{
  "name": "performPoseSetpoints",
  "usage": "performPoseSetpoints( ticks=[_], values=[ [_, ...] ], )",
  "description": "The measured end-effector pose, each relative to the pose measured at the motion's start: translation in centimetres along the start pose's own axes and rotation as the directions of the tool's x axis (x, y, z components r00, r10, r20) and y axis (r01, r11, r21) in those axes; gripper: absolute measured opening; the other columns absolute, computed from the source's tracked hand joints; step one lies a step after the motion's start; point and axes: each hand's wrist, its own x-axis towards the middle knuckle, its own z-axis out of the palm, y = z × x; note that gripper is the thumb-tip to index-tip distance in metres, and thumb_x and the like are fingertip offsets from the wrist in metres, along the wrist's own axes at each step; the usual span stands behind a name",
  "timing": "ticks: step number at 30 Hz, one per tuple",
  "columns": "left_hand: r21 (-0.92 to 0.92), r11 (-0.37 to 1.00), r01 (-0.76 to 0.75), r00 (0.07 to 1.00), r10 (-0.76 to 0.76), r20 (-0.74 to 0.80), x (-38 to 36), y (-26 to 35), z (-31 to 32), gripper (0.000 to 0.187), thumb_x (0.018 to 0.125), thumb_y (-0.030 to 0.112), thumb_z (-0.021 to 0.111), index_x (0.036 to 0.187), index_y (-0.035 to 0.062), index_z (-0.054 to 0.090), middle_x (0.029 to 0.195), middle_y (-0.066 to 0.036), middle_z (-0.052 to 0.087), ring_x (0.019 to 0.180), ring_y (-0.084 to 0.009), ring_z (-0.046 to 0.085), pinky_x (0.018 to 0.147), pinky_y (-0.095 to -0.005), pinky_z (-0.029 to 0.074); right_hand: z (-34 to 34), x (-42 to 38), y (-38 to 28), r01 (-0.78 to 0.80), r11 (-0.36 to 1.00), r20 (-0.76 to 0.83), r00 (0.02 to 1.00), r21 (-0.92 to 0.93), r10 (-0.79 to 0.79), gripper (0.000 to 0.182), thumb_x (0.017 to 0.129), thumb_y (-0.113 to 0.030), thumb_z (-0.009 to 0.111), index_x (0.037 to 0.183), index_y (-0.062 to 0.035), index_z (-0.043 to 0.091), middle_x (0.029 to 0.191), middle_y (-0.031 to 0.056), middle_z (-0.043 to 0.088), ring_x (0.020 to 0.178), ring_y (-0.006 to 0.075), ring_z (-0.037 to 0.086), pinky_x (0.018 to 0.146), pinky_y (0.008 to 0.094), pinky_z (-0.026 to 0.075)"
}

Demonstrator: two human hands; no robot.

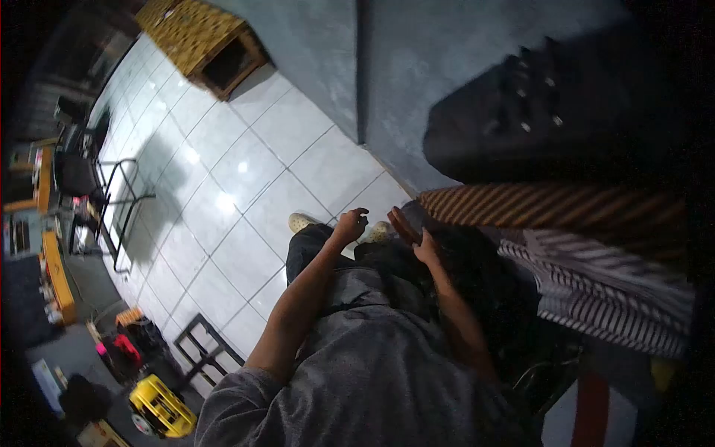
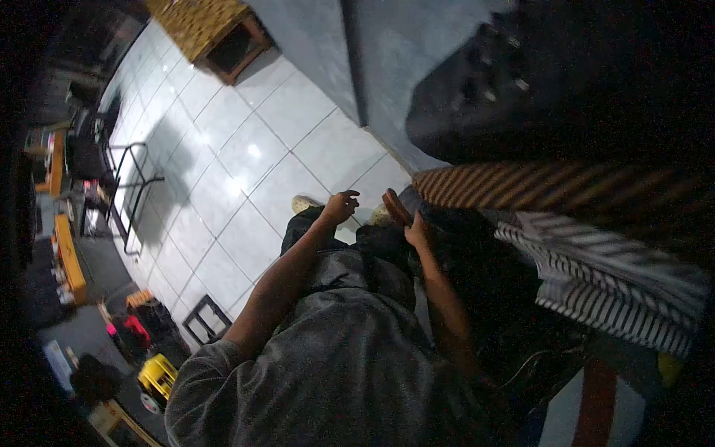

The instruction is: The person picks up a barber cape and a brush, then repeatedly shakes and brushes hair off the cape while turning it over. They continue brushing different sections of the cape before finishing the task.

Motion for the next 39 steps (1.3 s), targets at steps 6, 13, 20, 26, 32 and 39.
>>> performPoseSetpoints(
  ticks=[6, 13, 20, 26, 32, 39],
  values=[
    [-0.474, 0.853, 0.217, 0.941, -0.312, -0.132, -3.1, -6.1, -4.8, 0.029, 0.074, 0.016, 0.053, 0.099, 0.0037, 0.058, 0.075, -0.019, 0.062, 0.069, -0.0306, 0.061, 0.066, -0.0369, 0.048, 0.5, 0.6, -11.2, 0.375, 0.919, 0.031, 0.924, 0.124, -0.382, 0.046, 0.076, -0.002, 0.04, 0.121, -0.0104, 0.038, 0.106, 0.0216, 0.052, 0.095, 0.0328, 0.054, 0.077, 0.0357, 0.043],
    [-0.194, 0.965, 0.18, 0.983, -0.18, 0.014, -11.3, -16.8, -6.6, 0.039, 0.079, 0.028, 0.048, 0.111, 0.0051, 0.05, 0.11, -0.017, 0.053, 0.104, -0.0338, 0.048, 0.087, -0.0391, 0.04, 1.8, 0.8, -24.8, 0.379, 0.903, 0.453, 0.781, 0.203, -0.429, 0.02, 0.079, -0.011, 0.042, 0.088, -0.0065, 0.06, 0.065, 0.0111, 0.058, 0.056, 0.0205, 0.057, 0.056, 0.0316, 0.045],
    [-0.57, 0.782, 0.253, 0.912, -0.389, -0.128, -19.7, -19.9, -9.8, 0.041, 0.083, 0.021, 0.047, 0.12, 0.003, 0.041, 0.115, -0.017, 0.05, 0.107, -0.0274, 0.047, 0.09, -0.0338, 0.037, 8.0, 1.8, -35.5, 0.723, 0.682, 0.669, 0.559, -0.106, -0.489, 0.024, 0.079, -0.022, 0.046, 0.091, -0.0078, 0.062, 0.075, 0.0113, 0.059, 0.065, 0.0203, 0.059, 0.059, 0.0316, 0.046],
    [-0.77, 0.629, 0.104, 0.802, -0.512, -0.309, -25.0, -20.2, -10.1, 0.042, 0.086, 0.025, 0.046, 0.12, 0.0014, 0.04, 0.117, -0.017, 0.047, 0.108, -0.0245, 0.045, 0.092, -0.0323, 0.034, 14.9, 3.0, -43.0, 0.929, 0.331, 0.895, 0.282, -0.165, -0.346, 0.032, 0.076, -0.031, 0.048, 0.091, -0.0075, 0.063, 0.091, 0.0146, 0.061, 0.087, 0.029, 0.057, 0.076, 0.0341, 0.044],
    [-0.889, 0.458, 0.023, 0.592, -0.722, -0.357, -26.6, -23.3, -7.4, 0.042, 0.085, 0.03, 0.045, 0.119, 0.0055, 0.042, 0.114, -0.018, 0.051, 0.107, -0.0269, 0.047, 0.092, -0.0332, 0.035, 19.6, -2.0, -52.5, 0.988, 0.147, 0.931, 0.104, -0.055, -0.351, 0.033, 0.076, -0.034, 0.05, 0.092, -0.0077, 0.061, 0.091, 0.0157, 0.061, 0.085, 0.0307, 0.058, 0.076, 0.0361, 0.045],
    [-0.939, 0.331, -0.089, 0.457, -0.825, -0.334, -29.1, -27.1, -10.5, 0.044, 0.088, 0.03, 0.041, 0.12, 0.0, 0.041, 0.115, -0.018, 0.049, 0.108, -0.0245, 0.046, 0.092, -0.032, 0.035, 27.9, -3.9, -61.9, 0.995, 0.045, 0.965, 0.102, -0.094, -0.24, 0.036, 0.075, -0.037, 0.051, 0.093, -0.0079, 0.062, 0.092, 0.0149, 0.061, 0.085, 0.0301, 0.059, 0.076, 0.0353, 0.045]
  ],
)
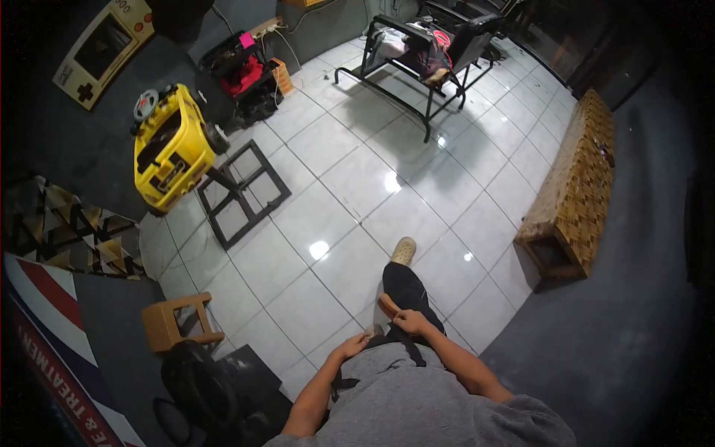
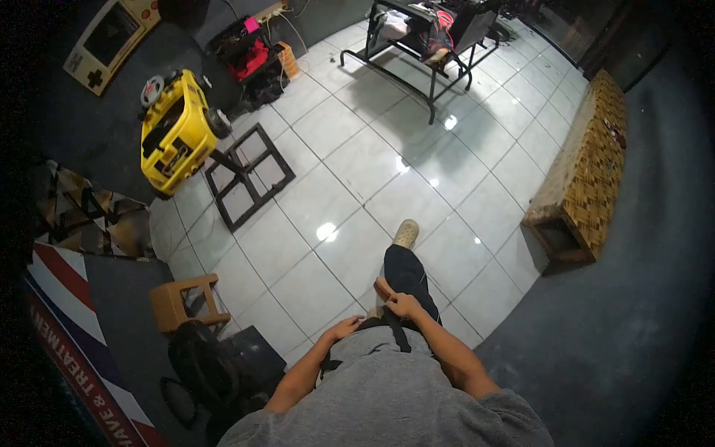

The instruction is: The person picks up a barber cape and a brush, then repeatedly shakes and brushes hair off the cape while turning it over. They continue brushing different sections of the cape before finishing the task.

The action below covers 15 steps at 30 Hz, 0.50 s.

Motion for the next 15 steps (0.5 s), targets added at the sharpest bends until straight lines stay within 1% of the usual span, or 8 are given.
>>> performPoseSetpoints(
  ticks=[4, 6, 8, 9, 11, 12, 14, 15],
  values=[
    [0.044, 0.993, 0.108, 0.994, -0.108, -0.013, 5.0, 1.5, -5.9, 0.047, 0.087, 0.032, 0.041, 0.12, -0.0005, 0.04, 0.115, -0.017, 0.05, 0.106, -0.0228, 0.047, 0.09, -0.0313, 0.036, -6.6, 7.3, -3.7, 0.084, 0.994, 0.101, 0.991, 0.07, -0.091, 0.037, 0.074, -0.038, 0.049, 0.096, -0.0102, 0.062, 0.092, 0.0172, 0.06, 0.085, 0.0326, 0.058, 0.077, 0.0377, 0.044],
    [-0.034, 0.98, 0.198, 0.976, -0.2, -0.088, 7.2, 2.0, -8.7, 0.047, 0.086, 0.032, 0.042, 0.119, -0.0012, 0.041, 0.111, -0.016, 0.052, 0.102, -0.0223, 0.05, 0.088, -0.031, 0.038, -10.2, 10.3, -5.1, 0.067, 0.991, 0.13, 0.988, 0.114, -0.082, 0.037, 0.074, -0.037, 0.049, 0.096, -0.0102, 0.062, 0.091, 0.0177, 0.06, 0.085, 0.0328, 0.058, 0.077, 0.0375, 0.044],
    [-0.056, 0.975, 0.213, 0.969, -0.218, -0.114, 9.5, 7.2, -12.2, 0.045, 0.084, 0.029, 0.044, 0.116, -0.0018, 0.044, 0.101, -0.015, 0.058, 0.095, -0.0219, 0.054, 0.084, -0.0311, 0.041, -13.5, 13.6, -5.2, 0.217, 0.976, 0.18, 0.96, 0.019, -0.216, 0.038, 0.075, -0.039, 0.048, 0.097, -0.0101, 0.062, 0.091, 0.0176, 0.06, 0.085, 0.033, 0.058, 0.077, 0.0375, 0.044],
    [0.04, 0.97, 0.24, 0.945, -0.224, -0.238, 11.1, 9.3, -14.6, 0.043, 0.083, 0.027, 0.045, 0.114, -0.0025, 0.045, 0.095, -0.013, 0.059, 0.089, -0.022, 0.056, 0.08, -0.0311, 0.042, -15.2, 14.9, -5.5, 0.127, 0.991, 0.172, 0.976, 0.051, -0.134, 0.038, 0.075, -0.039, 0.048, 0.096, -0.0107, 0.062, 0.092, 0.0183, 0.06, 0.086, 0.0335, 0.057, 0.079, 0.0386, 0.043],
    [0.129, 0.945, 0.301, 0.869, -0.216, -0.444, 13.5, 13.3, -18.1, 0.036, 0.081, 0.021, 0.049, 0.11, 0.0, 0.05, 0.081, -0.009, 0.061, 0.075, -0.0195, 0.058, 0.07, -0.0295, 0.046, -18.5, 16.2, -5.8, 0.125, 0.991, 0.072, 0.989, 0.045, -0.128, 0.039, 0.075, -0.04, 0.048, 0.095, -0.01, 0.062, 0.091, 0.0175, 0.06, 0.086, 0.0331, 0.057, 0.078, 0.0384, 0.044],
    [0.132, 0.945, 0.3, 0.87, -0.214, -0.445, 15.1, 14.4, -19.6, 0.036, 0.081, 0.021, 0.049, 0.11, 0.0, 0.05, 0.081, -0.009, 0.061, 0.075, -0.0195, 0.058, 0.07, -0.0295, 0.046, -20.3, 16.5, -6.1, 0.117, 0.993, -0.014, 0.993, 0.014, -0.117, 0.039, 0.075, -0.041, 0.048, 0.093, -0.0092, 0.063, 0.091, 0.0166, 0.061, 0.086, 0.0326, 0.057, 0.077, 0.0382, 0.044],
    [-0.169, 0.977, 0.129, 0.875, -0.192, -0.445, 18.5, 16.7, -22.8, 0.031, 0.081, 0.018, 0.049, 0.109, 0.0031, 0.052, 0.079, -0.008, 0.061, 0.067, -0.0154, 0.058, 0.065, -0.0269, 0.047, -24.0, 17.5, -7.2, 0.091, 0.995, -0.075, 0.993, 0.031, -0.088, 0.038, 0.075, -0.04, 0.048, 0.093, -0.0096, 0.063, 0.091, 0.0167, 0.061, 0.085, 0.0332, 0.057, 0.077, 0.038, 0.045],
    [-0.204, 0.971, 0.128, 0.861, -0.211, -0.463, 19.5, 19.0, -23.9, 0.03, 0.082, 0.016, 0.048, 0.11, 0.0043, 0.051, 0.079, -0.008, 0.062, 0.063, -0.0122, 0.057, 0.061, -0.0247, 0.046, -25.6, 18.0, -7.8, 0.062, 0.997, -0.134, 0.99, 0.056, -0.054, 0.037, 0.075, -0.039, 0.049, 0.093, -0.0099, 0.063, 0.09, 0.0167, 0.06, 0.084, 0.0338, 0.057, 0.076, 0.0378, 0.045]
  ],
)
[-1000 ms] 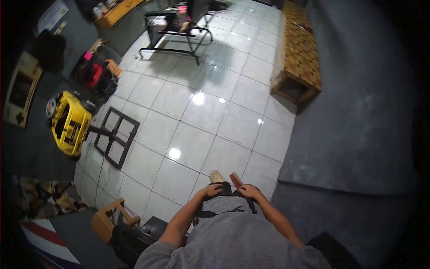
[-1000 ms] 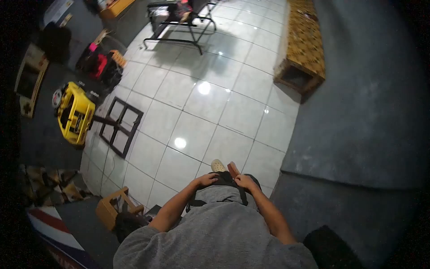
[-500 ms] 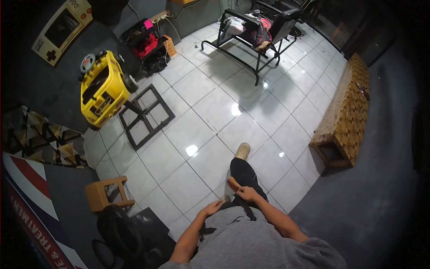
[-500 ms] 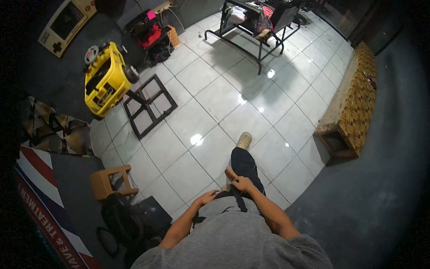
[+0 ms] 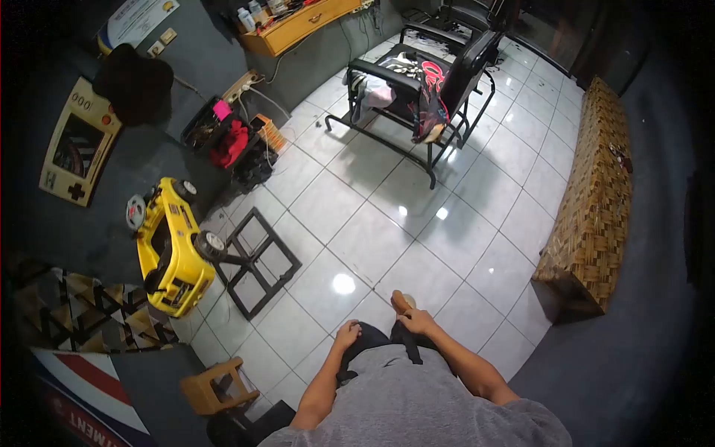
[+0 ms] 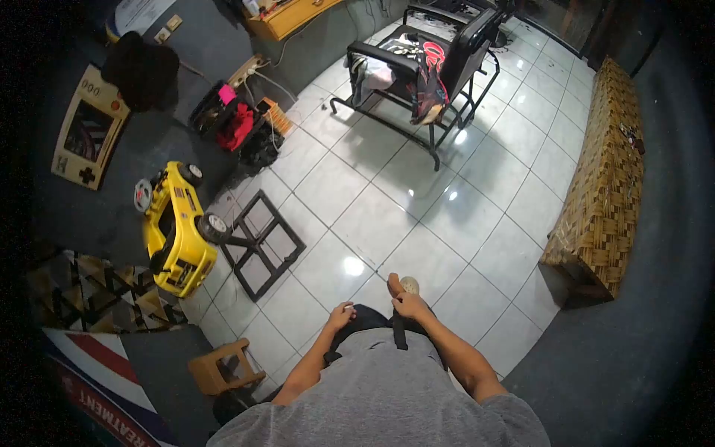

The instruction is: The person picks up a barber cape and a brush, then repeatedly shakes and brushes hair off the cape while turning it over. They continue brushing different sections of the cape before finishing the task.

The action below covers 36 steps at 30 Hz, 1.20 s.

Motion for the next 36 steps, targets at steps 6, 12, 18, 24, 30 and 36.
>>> performPoseSetpoints(
  ticks=[6, 12, 18, 24, 30, 36],
  values=[
    [0.03, 0.975, -0.222, 0.962, 0.214, 0.17, 7.7, 12.4, -1.4, 0.031, 0.082, 0.017, 0.049, 0.109, 0.0029, 0.051, 0.083, -0.008, 0.061, 0.07, -0.0136, 0.058, 0.064, -0.0259, 0.046, -12.1, 4.4, -8.3, -0.262, 0.769, 0.13, 0.964, 0.584, 0.23, 0.049, 0.084, -0.045, 0.044, 0.087, 0.0005, 0.063, 0.066, 0.0056, 0.056, 0.061, 0.0119, 0.054, 0.058, 0.0287, 0.047],
    [0.273, 0.861, -0.43, 0.894, 0.363, 0.263, 18.6, 23.6, -2.5, 0.034, 0.08, 0.019, 0.05, 0.11, 0.0026, 0.049, 0.084, -0.014, 0.06, 0.076, -0.022, 0.058, 0.07, -0.0306, 0.045, -21.5, 13.1, -14.5, -0.093, 0.294, 0.143, 0.978, 0.951, -0.153, 0.035, 0.087, -0.027, 0.038, 0.1, 0.0013, 0.055, 0.073, 0.0084, 0.055, 0.066, 0.0145, 0.054, 0.063, 0.0296, 0.047],
    [0.199, 0.891, -0.408, 0.904, 0.364, 0.226, 26.3, 38.0, -8.5, 0.033, 0.081, 0.02, 0.053, 0.109, 0.004, 0.049, 0.085, -0.014, 0.061, 0.077, -0.0228, 0.06, 0.07, -0.0311, 0.046, -31.5, 19.3, -24.0, 0.282, 0.83, -0.217, 0.956, 0.481, -0.199, 0.024, 0.081, -0.016, 0.05, 0.096, 0.0035, 0.049, 0.069, 0.0099, 0.06, 0.06, 0.0161, 0.059, 0.061, 0.0276, 0.046],
    [0.182, 0.808, -0.561, 0.822, 0.518, 0.236, 32.6, 50.3, -13.2, 0.035, 0.081, 0.021, 0.053, 0.112, 0.0047, 0.048, 0.09, -0.016, 0.06, 0.081, -0.0238, 0.061, 0.07, -0.0321, 0.047, -38.6, 26.7, -25.3, 0.266, 0.961, -0.677, 0.721, 0.077, -0.145, 0.023, 0.08, -0.02, 0.054, 0.093, -0.0006, 0.054, 0.074, 0.0177, 0.055, 0.07, 0.0338, 0.055, 0.065, 0.0377, 0.043],
    [0.146, 0.828, -0.541, 0.829, 0.497, 0.255, 38.0, 60.1, -12.4, 0.033, 0.083, 0.016, 0.052, 0.113, 0.0047, 0.048, 0.094, -0.014, 0.06, 0.087, -0.021, 0.059, 0.072, -0.0298, 0.046, -46.9, 33.8, -24.4, 0.121, 0.993, -0.856, 0.514, 0.001, -0.062, 0.025, 0.082, -0.023, 0.053, 0.085, 0.0016, 0.05, 0.073, 0.019, 0.05, 0.068, 0.0338, 0.05, 0.064, 0.0387, 0.04],
    [0.132, 0.786, -0.604, 0.783, 0.554, 0.284, 45.1, 69.2, -8.2, 0.027, 0.083, 0.004, 0.048, 0.11, -0.0011, 0.049, 0.096, -0.014, 0.059, 0.083, -0.0171, 0.061, 0.069, -0.0242, 0.047, -54.9, 42.3, -19.5, -0.048, 0.962, -0.815, 0.521, 0.27, 0.255, 0.029, 0.087, -0.026, 0.044, 0.086, 0.0026, 0.047, 0.075, 0.0254, 0.052, 0.073, 0.0417, 0.051, 0.063, 0.0455, 0.039]
  ],
)
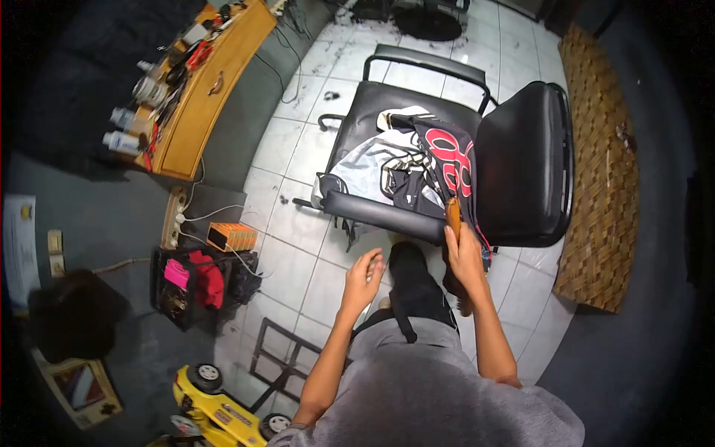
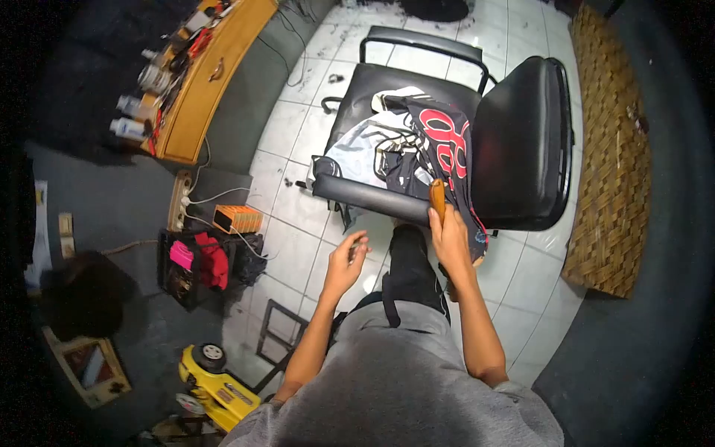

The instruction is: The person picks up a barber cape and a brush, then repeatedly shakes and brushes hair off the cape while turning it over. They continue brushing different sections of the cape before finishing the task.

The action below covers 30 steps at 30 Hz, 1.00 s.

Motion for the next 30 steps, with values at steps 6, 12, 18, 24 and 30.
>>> performPoseSetpoints(
  ticks=[6, 12, 18, 24, 30],
  values=[
    [0.256, 0.957, -0.139, 0.99, 0.132, 0.042, 10.9, 2.2, 1.8, 0.023, 0.08, 0.002, 0.05, 0.102, -0.0017, 0.052, 0.094, -0.016, 0.057, 0.086, -0.0253, 0.059, 0.072, -0.0307, 0.046, 1.8, 8.0, 4.2, -0.228, 0.957, 0.192, 0.946, -0.179, 0.261, 0.056, 0.072, -0.033, 0.063, 0.114, -0.0012, 0.045, 0.092, 0.0242, 0.052, 0.083, 0.04, 0.054, 0.071, 0.0419, 0.043],
    [0.466, 0.856, -0.226, 0.969, 0.148, 0.199, 17.8, 1.5, 4.6, 0.025, 0.076, 0.009, 0.057, 0.098, -0.0007, 0.054, 0.09, -0.018, 0.056, 0.081, -0.0337, 0.056, 0.068, -0.0376, 0.044, 3.6, 14.2, 5.1, -0.434, 0.812, 0.515, 0.628, -0.39, 0.583, 0.104, 0.057, -0.039, 0.075, 0.135, -0.0152, 0.012, 0.117, 0.0409, 0.03, 0.102, 0.0459, 0.047, 0.086, 0.0408, 0.041],
    [0.69, 0.72, -0.079, 0.976, -0.087, 0.202, 19.6, 1.0, 7.0, 0.029, 0.077, 0.031, 0.056, 0.093, 0.0064, 0.057, 0.083, -0.009, 0.059, 0.07, -0.0276, 0.059, 0.057, -0.0358, 0.048, 7.0, 16.4, 6.7, -0.395, 0.708, 0.504, 0.506, -0.586, 0.7, 0.115, 0.057, -0.033, 0.076, 0.135, -0.0162, -0.006, 0.118, 0.0413, 0.031, 0.105, 0.043, 0.046, 0.085, 0.0428, 0.041],
    [0.639, 0.765, -0.087, 0.977, -0.062, 0.206, 19.7, 0.2, 6.8, 0.026, 0.076, 0.027, 0.057, 0.092, 0.0068, 0.057, 0.081, -0.007, 0.059, 0.068, -0.0256, 0.06, 0.057, -0.0343, 0.047, 11.3, 14.3, 11.0, -0.309, 0.747, 0.404, 0.688, -0.589, 0.603, 0.095, 0.067, -0.016, 0.064, 0.135, -0.0081, -0.003, 0.091, 0.0242, 0.057, 0.081, 0.0386, 0.058, 0.071, 0.045, 0.047],
    [0.441, 0.896, -0.053, 0.957, -0.081, 0.279, 19.6, 1.9, 5.9, 0.032, 0.075, 0.025, 0.059, 0.099, 0.0039, 0.054, 0.086, -0.01, 0.056, 0.072, -0.025, 0.058, 0.061, -0.0331, 0.047, 7.6, 15.9, 10.1, -0.33, 0.797, 0.413, 0.719, -0.506, 0.56, 0.036, 0.071, -0.016, 0.056, 0.104, -0.0019, 0.049, 0.088, 0.022, 0.058, 0.084, 0.0373, 0.057, 0.075, 0.045, 0.045]
  ],
)
